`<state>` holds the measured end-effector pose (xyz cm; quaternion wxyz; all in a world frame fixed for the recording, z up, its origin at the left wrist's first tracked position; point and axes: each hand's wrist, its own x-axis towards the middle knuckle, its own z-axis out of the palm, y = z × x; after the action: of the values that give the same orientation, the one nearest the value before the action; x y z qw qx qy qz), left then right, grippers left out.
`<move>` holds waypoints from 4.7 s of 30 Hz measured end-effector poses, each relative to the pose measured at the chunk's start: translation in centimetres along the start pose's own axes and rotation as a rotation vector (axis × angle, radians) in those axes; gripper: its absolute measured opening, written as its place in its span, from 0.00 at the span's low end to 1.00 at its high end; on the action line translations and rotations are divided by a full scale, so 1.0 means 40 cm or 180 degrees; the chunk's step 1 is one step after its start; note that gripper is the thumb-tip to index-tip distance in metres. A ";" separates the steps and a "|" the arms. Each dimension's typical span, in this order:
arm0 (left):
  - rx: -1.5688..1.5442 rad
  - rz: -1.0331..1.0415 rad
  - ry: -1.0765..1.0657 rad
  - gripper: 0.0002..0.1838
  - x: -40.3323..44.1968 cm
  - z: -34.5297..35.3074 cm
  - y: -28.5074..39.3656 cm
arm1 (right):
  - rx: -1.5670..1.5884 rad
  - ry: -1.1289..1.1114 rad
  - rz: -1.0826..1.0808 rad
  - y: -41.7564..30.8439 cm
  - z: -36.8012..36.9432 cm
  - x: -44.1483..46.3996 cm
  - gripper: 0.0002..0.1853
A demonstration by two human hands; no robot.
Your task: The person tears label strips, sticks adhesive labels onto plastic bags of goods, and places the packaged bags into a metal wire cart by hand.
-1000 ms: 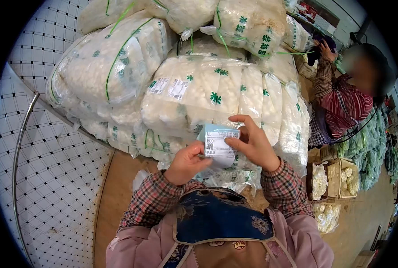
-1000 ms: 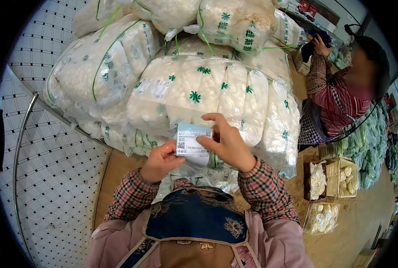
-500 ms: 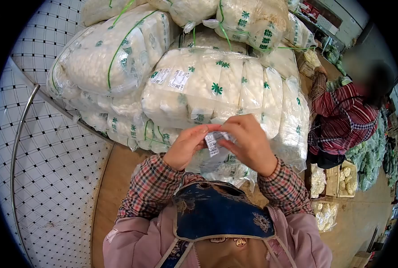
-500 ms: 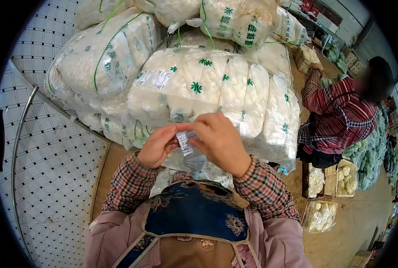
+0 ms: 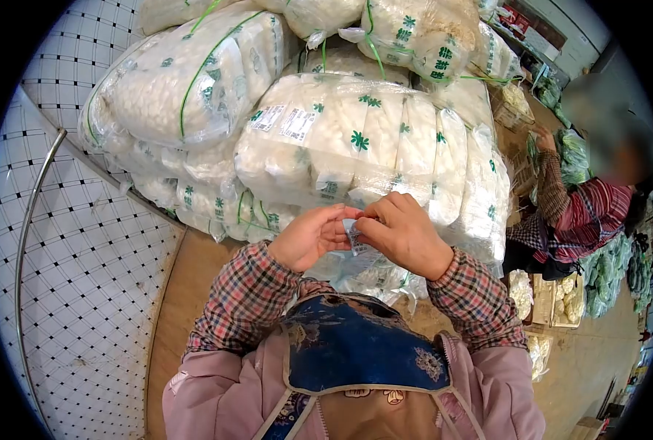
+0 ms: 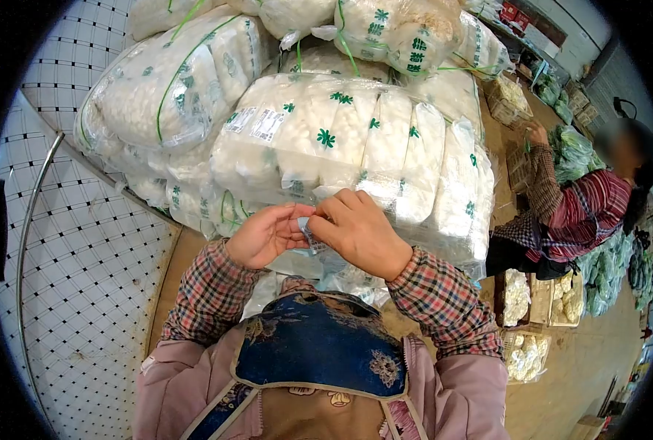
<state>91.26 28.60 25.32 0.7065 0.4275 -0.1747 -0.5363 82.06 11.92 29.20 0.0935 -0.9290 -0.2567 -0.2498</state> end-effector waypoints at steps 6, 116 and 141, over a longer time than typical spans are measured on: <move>0.0237 -0.0083 0.0024 0.19 0.016 -0.012 0.001 | 0.0529 -0.0073 -0.0023 0.004 0.001 0.006 0.05; 0.1259 0.0645 0.0667 0.13 -0.038 -0.099 -0.120 | 0.5669 0.2120 0.2426 0.195 -0.049 0.052 0.12; 0.1475 0.0366 0.0070 0.13 -0.074 -0.142 -0.168 | 0.5014 0.2302 0.2798 0.136 -0.057 -0.113 0.14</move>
<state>90.11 33.24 17.38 0.6207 0.5734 -0.3094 -0.4361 80.60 4.68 28.61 0.8467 -0.4803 0.0638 -0.2196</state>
